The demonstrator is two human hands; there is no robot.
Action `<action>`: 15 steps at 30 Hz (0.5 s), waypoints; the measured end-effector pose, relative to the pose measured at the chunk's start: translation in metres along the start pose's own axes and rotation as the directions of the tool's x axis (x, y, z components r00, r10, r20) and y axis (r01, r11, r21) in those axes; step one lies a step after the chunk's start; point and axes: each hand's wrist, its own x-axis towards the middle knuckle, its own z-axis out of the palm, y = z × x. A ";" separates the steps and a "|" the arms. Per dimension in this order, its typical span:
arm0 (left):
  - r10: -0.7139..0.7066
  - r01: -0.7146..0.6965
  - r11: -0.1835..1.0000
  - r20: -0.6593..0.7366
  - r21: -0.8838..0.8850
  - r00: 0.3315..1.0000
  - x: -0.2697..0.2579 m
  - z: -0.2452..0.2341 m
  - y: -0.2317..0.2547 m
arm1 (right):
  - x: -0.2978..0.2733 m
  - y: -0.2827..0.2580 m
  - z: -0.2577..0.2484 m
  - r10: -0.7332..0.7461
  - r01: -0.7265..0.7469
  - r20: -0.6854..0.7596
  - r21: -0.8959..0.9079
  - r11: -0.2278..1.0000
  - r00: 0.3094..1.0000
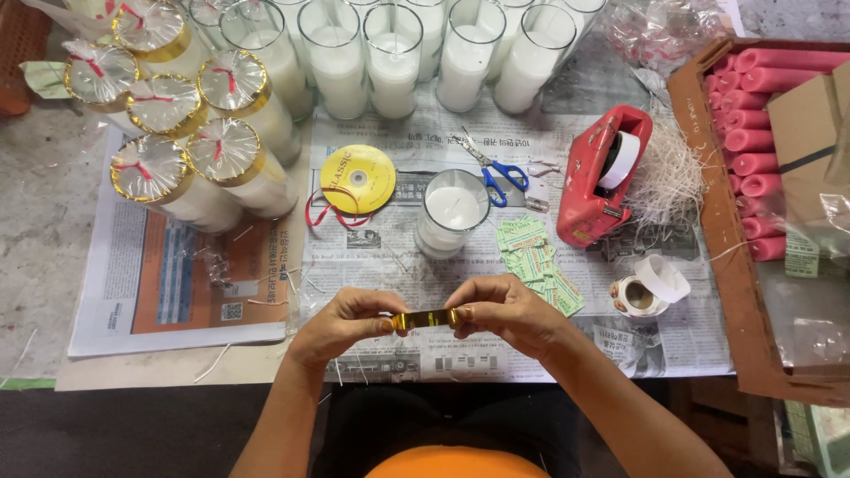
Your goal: Wrapping glass candles in plastic bags and securing them with gold twist ties
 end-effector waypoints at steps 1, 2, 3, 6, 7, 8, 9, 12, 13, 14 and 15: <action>-0.014 0.014 1.000 -0.003 0.005 1.000 0.000 0.000 0.001 | 0.000 0.001 0.000 0.000 0.000 -0.010 0.000 1.000 1.000; -0.015 0.015 1.000 -0.002 0.006 1.000 0.001 0.002 0.002 | 0.002 0.004 -0.003 -0.002 0.002 -0.009 0.001 1.000 1.000; -0.024 0.024 1.000 -0.003 0.010 1.000 0.001 0.004 0.003 | 0.004 0.007 -0.007 0.004 -0.003 -0.015 0.004 1.000 1.000; -0.041 0.041 0.999 0.006 0.023 0.999 0.002 0.005 -0.001 | 0.007 0.010 -0.009 0.009 -0.010 -0.035 -0.011 1.000 0.999; -0.048 0.048 0.998 0.015 0.031 0.999 0.001 0.004 -0.003 | 0.008 0.009 -0.009 0.011 -0.013 -0.048 -0.031 0.999 0.999; -0.048 0.048 0.998 0.016 0.033 0.999 0.003 0.008 -0.002 | 0.009 0.004 -0.010 0.009 -0.011 -0.047 -0.031 0.999 0.999; -0.046 0.046 0.998 -0.004 0.048 0.999 0.004 0.012 -0.001 | 0.009 -0.001 -0.010 -0.033 0.027 -0.068 -0.093 0.995 0.997; -0.020 0.039 0.977 -0.094 0.209 0.995 0.008 0.031 0.011 | -0.001 -0.013 -0.008 -0.216 0.142 -0.215 -0.316 0.938 0.952; 0.014 0.045 0.936 -0.164 0.350 0.986 0.009 0.039 0.016 | -0.006 -0.016 -0.006 -0.363 0.186 -0.313 -0.475 0.860 0.878; 0.011 0.048 0.936 -0.165 0.349 0.986 0.011 0.043 0.020 | -0.009 -0.015 -0.002 -0.361 0.185 -0.315 -0.473 0.862 0.878; 0.051 0.044 0.873 -0.180 0.486 0.982 0.013 0.047 0.023 | -0.012 -0.014 0.002 -0.374 0.158 -0.321 -0.537 0.828 0.870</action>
